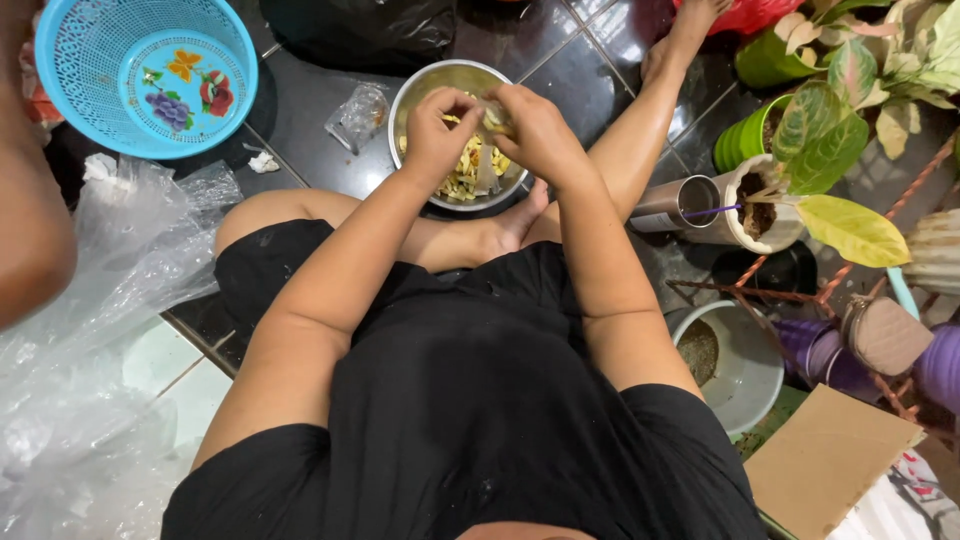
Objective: Manually filling small plastic bags with sliced food items from a metal bowl while sitting on the floor.
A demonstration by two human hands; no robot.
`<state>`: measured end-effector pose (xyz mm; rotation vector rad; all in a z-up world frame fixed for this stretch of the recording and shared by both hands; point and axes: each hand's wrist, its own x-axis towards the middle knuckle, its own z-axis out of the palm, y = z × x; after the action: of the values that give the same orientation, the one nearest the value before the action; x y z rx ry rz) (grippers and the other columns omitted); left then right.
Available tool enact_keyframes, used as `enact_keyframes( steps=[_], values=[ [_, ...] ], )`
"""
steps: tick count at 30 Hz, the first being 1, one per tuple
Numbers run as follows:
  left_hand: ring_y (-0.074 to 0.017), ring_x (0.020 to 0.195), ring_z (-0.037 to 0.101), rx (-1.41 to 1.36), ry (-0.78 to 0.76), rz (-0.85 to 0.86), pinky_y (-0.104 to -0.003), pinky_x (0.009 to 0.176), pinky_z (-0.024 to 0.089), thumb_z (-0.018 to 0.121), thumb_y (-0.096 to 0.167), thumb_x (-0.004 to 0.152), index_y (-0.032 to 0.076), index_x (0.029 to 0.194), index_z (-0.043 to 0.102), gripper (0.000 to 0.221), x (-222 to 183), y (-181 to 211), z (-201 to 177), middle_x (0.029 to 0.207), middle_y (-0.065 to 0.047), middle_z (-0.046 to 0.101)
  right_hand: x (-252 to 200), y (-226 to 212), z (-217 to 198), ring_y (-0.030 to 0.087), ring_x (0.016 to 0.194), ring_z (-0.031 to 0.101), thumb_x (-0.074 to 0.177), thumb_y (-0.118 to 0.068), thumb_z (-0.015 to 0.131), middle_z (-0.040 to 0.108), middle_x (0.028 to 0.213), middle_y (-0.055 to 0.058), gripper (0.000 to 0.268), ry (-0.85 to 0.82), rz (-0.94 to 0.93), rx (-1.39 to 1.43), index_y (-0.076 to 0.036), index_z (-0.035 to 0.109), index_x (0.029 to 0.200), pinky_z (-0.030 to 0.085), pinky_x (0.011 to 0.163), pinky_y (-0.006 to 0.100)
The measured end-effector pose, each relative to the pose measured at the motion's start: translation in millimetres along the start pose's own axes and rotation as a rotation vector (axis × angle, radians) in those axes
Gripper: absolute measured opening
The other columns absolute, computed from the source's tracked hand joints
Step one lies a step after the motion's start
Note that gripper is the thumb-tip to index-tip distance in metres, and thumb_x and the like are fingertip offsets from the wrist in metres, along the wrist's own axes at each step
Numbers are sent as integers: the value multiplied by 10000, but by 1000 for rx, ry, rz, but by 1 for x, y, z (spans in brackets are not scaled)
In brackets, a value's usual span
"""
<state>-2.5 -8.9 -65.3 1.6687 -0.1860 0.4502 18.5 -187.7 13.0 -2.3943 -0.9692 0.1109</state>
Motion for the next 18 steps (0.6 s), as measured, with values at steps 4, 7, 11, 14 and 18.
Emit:
enact_keyframes(
  steps=[4,7,11,14,18],
  values=[
    [-121,724,588,-26,73,9,-280,662,487,704,53,899,92,796,684,112,7,-2,-1,746,5,653,1,2,-3,295,1067,633,832,-18,789,651,1178,130,498,45,62,61,-49,548,1266,497,878,384],
    [-112,703,617,-55,133,-44,-266,658,522,689,53,917,97,810,683,116,6,0,-2,740,2,658,0,8,1,250,956,653,819,29,770,666,1131,111,469,87,81,73,-64,572,1235,517,768,347],
    [-100,697,633,-100,166,-112,-257,652,535,677,92,947,95,849,693,99,9,6,-6,755,-4,675,-1,20,5,211,849,651,907,-10,774,671,1096,84,323,121,86,94,-69,586,1163,532,686,341],
    [-100,655,629,-143,178,-150,-261,633,537,675,104,950,93,837,690,115,11,10,-7,707,-9,667,0,31,11,193,828,624,931,-34,771,666,936,46,165,209,9,80,-60,642,1030,513,734,323],
    [-98,692,613,-161,181,-114,-261,662,530,681,100,953,102,831,679,122,16,13,-11,743,1,661,5,33,10,184,821,631,894,54,778,687,924,65,158,337,-67,131,-45,671,956,514,713,296]
  ],
)
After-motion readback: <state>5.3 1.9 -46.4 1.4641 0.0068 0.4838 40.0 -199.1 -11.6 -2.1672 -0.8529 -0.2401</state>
